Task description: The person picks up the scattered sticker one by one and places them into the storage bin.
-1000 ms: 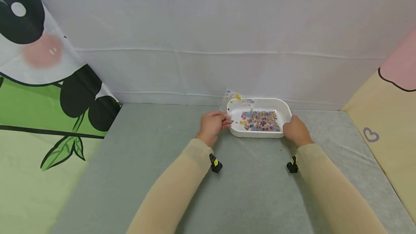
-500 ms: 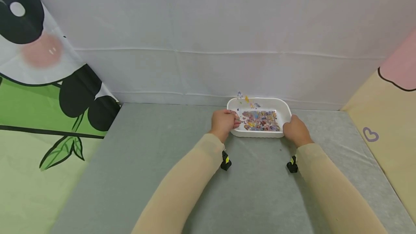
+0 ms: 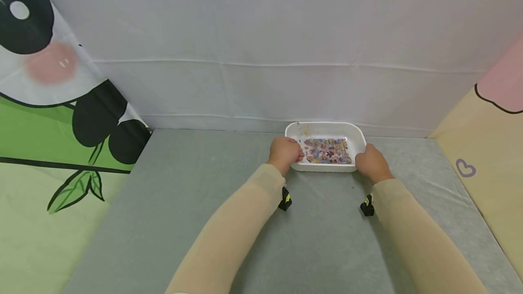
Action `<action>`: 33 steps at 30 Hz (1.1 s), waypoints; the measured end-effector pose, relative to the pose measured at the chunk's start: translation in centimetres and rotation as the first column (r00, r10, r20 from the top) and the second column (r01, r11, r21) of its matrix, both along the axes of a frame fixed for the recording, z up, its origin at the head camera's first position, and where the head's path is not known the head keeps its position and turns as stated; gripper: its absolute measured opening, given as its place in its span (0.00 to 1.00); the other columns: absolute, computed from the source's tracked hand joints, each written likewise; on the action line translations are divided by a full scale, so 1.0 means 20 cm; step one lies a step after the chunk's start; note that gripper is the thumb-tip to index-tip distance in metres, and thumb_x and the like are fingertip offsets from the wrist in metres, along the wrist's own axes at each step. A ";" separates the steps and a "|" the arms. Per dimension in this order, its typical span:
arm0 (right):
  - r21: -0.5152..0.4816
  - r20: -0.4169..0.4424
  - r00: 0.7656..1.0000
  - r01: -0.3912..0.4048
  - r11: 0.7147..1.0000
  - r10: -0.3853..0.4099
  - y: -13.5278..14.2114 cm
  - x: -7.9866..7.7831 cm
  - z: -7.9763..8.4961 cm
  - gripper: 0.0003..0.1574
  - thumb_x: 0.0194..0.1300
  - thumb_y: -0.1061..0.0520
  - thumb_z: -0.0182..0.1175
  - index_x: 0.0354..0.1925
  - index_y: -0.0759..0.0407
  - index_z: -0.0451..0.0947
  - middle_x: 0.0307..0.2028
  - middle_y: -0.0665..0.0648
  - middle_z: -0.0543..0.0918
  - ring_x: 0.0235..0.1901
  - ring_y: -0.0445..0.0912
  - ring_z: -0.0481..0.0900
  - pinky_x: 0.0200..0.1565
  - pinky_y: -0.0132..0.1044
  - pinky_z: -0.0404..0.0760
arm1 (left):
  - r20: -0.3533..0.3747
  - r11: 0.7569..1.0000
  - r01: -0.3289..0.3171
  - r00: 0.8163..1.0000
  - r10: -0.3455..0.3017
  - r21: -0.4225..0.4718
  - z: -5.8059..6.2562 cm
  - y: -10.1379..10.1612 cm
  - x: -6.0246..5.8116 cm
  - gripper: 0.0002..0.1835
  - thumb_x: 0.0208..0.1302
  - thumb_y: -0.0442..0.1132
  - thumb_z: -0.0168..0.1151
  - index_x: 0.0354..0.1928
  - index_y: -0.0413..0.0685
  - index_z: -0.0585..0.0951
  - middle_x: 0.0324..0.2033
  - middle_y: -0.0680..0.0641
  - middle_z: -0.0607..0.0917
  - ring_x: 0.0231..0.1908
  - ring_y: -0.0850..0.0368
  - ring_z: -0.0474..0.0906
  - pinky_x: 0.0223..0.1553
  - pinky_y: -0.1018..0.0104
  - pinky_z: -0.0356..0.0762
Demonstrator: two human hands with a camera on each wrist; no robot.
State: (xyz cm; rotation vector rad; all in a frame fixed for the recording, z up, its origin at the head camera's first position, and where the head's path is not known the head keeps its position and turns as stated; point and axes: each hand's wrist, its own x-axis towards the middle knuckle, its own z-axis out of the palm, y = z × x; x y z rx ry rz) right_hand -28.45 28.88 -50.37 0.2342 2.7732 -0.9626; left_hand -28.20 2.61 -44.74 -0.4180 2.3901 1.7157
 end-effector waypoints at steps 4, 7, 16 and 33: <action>0.003 -0.008 1.000 -0.022 1.000 0.022 -0.01 -0.02 0.00 0.41 0.72 0.57 0.36 0.74 0.83 0.46 0.65 0.82 0.65 0.59 0.69 0.69 0.64 0.66 0.66 | -0.057 0.972 0.044 0.997 -0.059 -0.232 0.00 -0.06 0.01 0.12 0.73 0.38 0.59 0.50 0.39 0.86 0.23 0.51 0.88 0.22 0.64 0.83 0.35 0.68 0.82; 0.005 -0.012 0.999 -0.034 0.999 0.034 -0.02 -0.03 0.00 0.41 0.71 0.57 0.37 0.73 0.84 0.48 0.65 0.82 0.65 0.58 0.69 0.69 0.64 0.66 0.66 | -0.098 0.944 0.034 0.993 -0.070 -0.327 -0.01 -0.10 0.01 0.17 0.73 0.44 0.61 0.55 0.40 0.85 0.28 0.51 0.88 0.25 0.61 0.84 0.39 0.64 0.82; 0.035 -0.052 0.997 -0.050 0.998 0.052 0.01 -0.04 0.00 0.39 0.70 0.56 0.38 0.68 0.85 0.55 0.58 0.81 0.70 0.51 0.68 0.72 0.59 0.66 0.69 | -0.116 0.938 -0.006 0.993 -0.036 -0.348 0.02 -0.24 0.00 0.11 0.72 0.45 0.62 0.44 0.46 0.86 0.28 0.52 0.86 0.32 0.56 0.83 0.36 0.59 0.80; 0.023 -0.117 0.993 0.029 0.999 -0.026 0.09 0.07 0.01 0.47 0.81 0.36 0.28 0.69 0.76 0.62 0.63 0.79 0.71 0.60 0.72 0.71 0.59 0.66 0.70 | -0.125 0.925 0.010 0.990 -0.062 -0.380 -0.04 -0.57 0.04 0.10 0.74 0.46 0.59 0.42 0.49 0.84 0.34 0.50 0.86 0.33 0.53 0.82 0.36 0.56 0.78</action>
